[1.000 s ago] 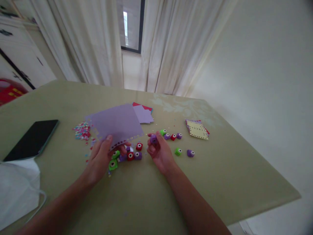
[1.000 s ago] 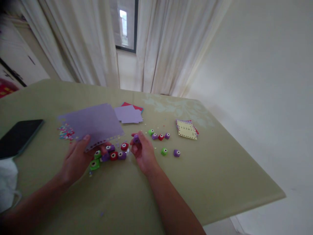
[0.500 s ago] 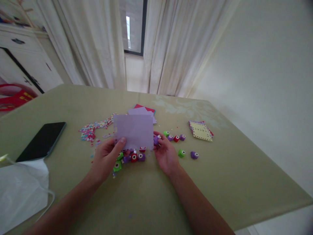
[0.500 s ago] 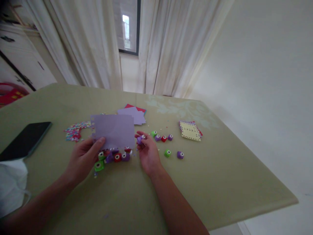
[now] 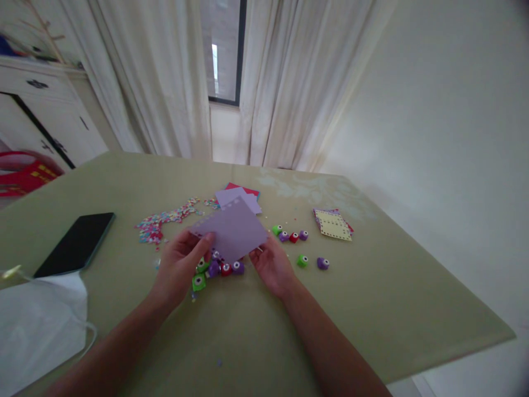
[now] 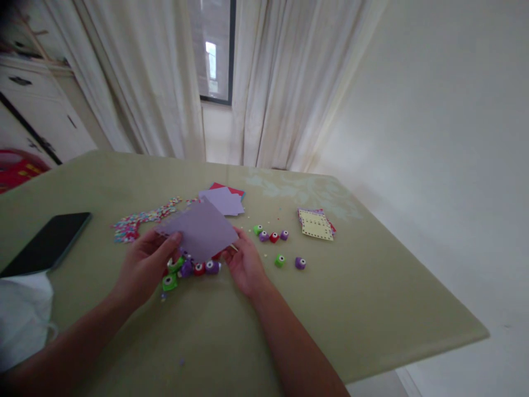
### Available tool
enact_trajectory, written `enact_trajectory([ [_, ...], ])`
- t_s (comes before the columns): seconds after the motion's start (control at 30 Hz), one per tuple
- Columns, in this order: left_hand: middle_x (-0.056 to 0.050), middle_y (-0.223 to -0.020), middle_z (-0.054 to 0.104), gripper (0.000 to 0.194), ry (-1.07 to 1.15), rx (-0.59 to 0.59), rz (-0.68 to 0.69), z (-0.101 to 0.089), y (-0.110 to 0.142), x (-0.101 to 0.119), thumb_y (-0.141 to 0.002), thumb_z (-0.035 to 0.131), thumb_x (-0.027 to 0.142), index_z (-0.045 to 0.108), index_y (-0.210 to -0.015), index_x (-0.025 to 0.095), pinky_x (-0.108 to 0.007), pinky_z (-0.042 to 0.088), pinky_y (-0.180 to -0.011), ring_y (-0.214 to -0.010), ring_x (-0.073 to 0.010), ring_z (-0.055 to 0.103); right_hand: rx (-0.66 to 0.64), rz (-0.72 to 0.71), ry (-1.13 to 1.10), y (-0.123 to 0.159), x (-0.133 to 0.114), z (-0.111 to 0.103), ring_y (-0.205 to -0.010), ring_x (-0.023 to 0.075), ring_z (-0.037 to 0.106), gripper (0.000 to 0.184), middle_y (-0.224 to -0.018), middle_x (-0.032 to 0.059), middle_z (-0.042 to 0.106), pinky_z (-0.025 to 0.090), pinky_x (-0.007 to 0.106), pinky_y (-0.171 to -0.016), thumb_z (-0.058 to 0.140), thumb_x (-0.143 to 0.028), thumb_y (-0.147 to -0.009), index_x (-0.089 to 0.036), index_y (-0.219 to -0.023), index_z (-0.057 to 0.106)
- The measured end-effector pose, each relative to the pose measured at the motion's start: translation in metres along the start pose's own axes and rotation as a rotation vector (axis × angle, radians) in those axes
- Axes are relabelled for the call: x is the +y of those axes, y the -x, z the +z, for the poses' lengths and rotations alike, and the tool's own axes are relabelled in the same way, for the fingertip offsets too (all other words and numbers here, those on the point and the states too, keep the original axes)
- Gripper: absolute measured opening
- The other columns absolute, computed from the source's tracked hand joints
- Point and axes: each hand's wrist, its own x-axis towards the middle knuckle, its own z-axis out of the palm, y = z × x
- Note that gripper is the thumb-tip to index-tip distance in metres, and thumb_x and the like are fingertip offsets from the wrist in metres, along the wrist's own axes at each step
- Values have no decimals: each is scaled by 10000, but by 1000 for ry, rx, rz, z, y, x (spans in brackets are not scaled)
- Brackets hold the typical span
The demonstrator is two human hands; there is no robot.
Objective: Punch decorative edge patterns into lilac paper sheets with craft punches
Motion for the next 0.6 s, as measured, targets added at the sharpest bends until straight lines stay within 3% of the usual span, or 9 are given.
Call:
enact_trajectory([
  [0.1,67,-577,650,330,29,-7,-13,2,0,1,-889,797,515,655,-988,234,-175,435,-418,-438,-107,562,-23,29,120,2,3,1,-611,88,628,353,-779,-18,749,515,174,-563,979,-355,-675,-201,-892,746],
  [0.17,58,-618,691,346,49,0,-13,3,0,1,-893,786,516,624,-1038,247,-199,494,-451,-469,-130,621,-40,27,205,4,4,2,-611,89,616,404,-781,-9,745,463,176,-538,989,-364,-664,-198,-955,763],
  [0.27,51,-692,727,374,55,27,5,4,-2,0,-888,781,508,585,-1084,257,-234,561,-505,-550,-164,707,-77,27,293,7,3,3,-661,102,629,485,-836,12,755,429,194,-565,994,-366,-668,-201,-1068,776],
  [0.37,62,-671,722,415,-3,40,26,4,-5,-2,-880,776,515,550,-1109,253,-243,558,-491,-529,-171,703,-118,5,354,8,4,2,-658,99,594,470,-828,17,744,404,215,-594,993,-404,-674,-190,-1040,791],
  [0.5,36,-657,749,435,-79,-42,32,5,-3,-4,-861,779,532,570,-1089,226,-262,562,-505,-521,-181,692,-161,-28,389,8,6,2,-658,105,546,441,-800,1,714,345,234,-588,990,-460,-665,-198,-973,814],
  [0.6,-21,-646,762,381,-154,-154,-9,5,0,-6,-846,773,548,675,-907,185,-272,562,-533,-550,-191,694,-201,-5,404,8,6,2,-695,124,555,420,-850,14,728,354,252,-610,980,-457,-681,-206,-984,832],
])
